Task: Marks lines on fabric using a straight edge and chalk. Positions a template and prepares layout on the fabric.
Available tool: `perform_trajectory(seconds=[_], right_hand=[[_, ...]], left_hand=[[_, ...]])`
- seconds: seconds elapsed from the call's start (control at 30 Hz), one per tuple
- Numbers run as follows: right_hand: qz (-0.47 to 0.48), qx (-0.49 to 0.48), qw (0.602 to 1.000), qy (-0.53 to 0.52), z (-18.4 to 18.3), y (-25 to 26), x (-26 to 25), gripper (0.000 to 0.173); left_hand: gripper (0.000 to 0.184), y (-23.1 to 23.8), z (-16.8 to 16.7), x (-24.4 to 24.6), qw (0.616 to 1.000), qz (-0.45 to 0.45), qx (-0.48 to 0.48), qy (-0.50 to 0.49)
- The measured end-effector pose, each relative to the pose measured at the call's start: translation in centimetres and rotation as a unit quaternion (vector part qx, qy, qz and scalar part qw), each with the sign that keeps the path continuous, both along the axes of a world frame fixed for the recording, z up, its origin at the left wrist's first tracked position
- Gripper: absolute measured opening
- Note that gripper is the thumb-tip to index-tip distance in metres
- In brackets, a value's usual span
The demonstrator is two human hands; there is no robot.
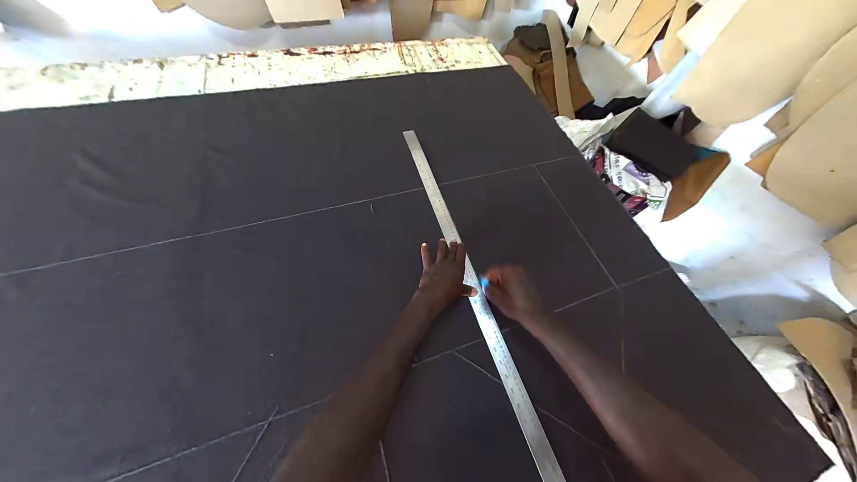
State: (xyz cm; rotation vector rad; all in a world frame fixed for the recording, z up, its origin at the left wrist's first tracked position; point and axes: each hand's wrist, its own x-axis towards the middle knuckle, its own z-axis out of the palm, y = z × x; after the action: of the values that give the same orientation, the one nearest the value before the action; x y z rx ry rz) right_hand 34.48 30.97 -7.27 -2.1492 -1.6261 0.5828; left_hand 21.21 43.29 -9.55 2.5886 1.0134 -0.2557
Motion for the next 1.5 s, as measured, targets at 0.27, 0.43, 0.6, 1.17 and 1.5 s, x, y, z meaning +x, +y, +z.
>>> perform_trajectory(seconds=[0.27,0.43,0.6,1.17,1.5], right_hand=[[-0.053,-0.060,0.997,-0.015,0.5,-10.7,-3.2,0.014],[-0.137,0.014,0.990,0.017,1.4,-16.9,-5.4,0.030],[-0.168,0.155,0.973,0.045,-5.9,-33.4,-12.3,0.027],[0.090,0.122,0.985,0.087,-7.8,-36.7,-25.8,0.029],[0.064,0.111,0.989,0.073,-7.5,-34.2,-30.0,0.028]], left_hand=[[0.114,-0.3,1.0,2.0,0.997,-0.002,0.038,0.074],[0.102,-0.5,0.5,1.7,0.998,0.003,0.034,0.055],[0.090,-1.9,0.2,-1.1,0.998,-0.025,0.037,0.041],[0.069,-0.9,0.6,-18.6,0.991,0.066,0.047,0.106],[0.070,2.2,0.0,-20.5,0.999,0.041,0.010,0.028]])
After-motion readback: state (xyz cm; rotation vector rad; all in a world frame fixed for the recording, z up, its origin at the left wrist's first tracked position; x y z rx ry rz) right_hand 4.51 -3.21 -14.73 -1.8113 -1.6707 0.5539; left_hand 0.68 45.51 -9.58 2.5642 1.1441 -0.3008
